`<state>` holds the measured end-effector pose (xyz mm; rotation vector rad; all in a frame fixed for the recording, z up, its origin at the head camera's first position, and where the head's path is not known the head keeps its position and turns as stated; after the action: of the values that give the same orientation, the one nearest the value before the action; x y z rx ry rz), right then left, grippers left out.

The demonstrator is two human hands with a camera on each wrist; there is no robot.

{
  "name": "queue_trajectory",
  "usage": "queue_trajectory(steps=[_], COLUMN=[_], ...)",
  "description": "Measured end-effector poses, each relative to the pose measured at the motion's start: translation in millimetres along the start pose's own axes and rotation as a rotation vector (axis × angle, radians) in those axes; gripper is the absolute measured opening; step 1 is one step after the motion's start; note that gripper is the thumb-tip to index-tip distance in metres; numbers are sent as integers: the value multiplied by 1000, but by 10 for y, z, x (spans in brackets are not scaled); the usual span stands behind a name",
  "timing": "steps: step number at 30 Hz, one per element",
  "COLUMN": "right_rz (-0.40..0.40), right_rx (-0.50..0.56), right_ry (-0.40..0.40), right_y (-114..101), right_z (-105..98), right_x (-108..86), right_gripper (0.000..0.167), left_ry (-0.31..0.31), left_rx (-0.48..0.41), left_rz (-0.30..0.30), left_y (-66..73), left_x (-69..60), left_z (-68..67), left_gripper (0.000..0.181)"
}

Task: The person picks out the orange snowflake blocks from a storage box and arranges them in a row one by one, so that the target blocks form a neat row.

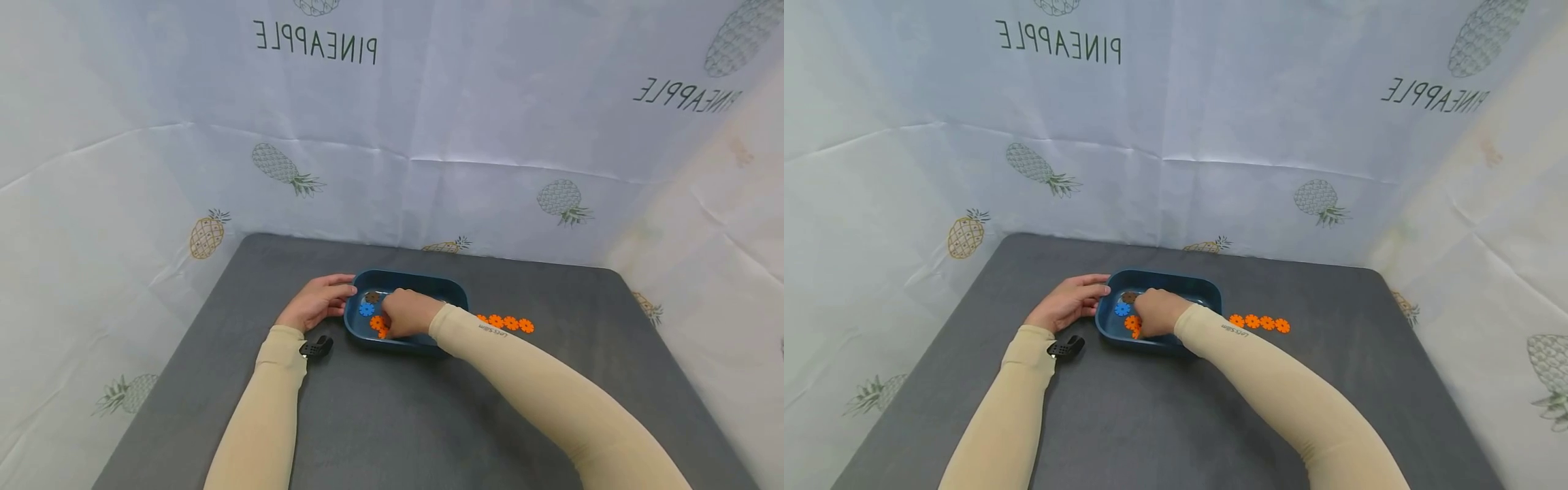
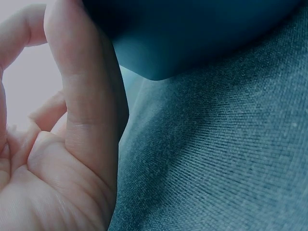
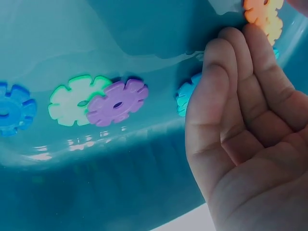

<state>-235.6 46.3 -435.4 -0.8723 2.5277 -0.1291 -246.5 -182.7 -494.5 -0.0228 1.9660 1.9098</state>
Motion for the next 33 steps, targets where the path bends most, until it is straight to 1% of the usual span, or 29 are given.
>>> queue_trajectory(steps=[7,13,20,24,28,33], right_rz=[0,-12,-22,-44,-54,-58], right_rx=[14,53,118,152,224,338], right_ry=[-6,-8,-12,-11,-4,46], right_y=[-2,44,170,225,275,359], right_z=[-5,-7,-20,-55,-123,-214], right_x=[39,72,31,-17,-67,-167], right_gripper=[23,24,20,18,16,22], left_ry=[-10,-13,-12,-11,-10,-9], left_rx=[-14,-10,6,21,30,26], left_rz=[5,-2,2,-3,-5,-9], left_y=[-5,0,12,10,6,2], left_x=[15,26,25,6,1,43], left_z=[-11,-9,8,9,3,12], left_gripper=[60,59,59,60,62,63])
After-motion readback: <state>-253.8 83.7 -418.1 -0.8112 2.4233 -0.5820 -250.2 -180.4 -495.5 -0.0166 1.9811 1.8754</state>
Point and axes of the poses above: each hand's wrist, its own x-axis towards the middle knuckle, its own z-axis out of the palm, y = z × x, the point moved 1 cm from there along x, towards the middle knuckle
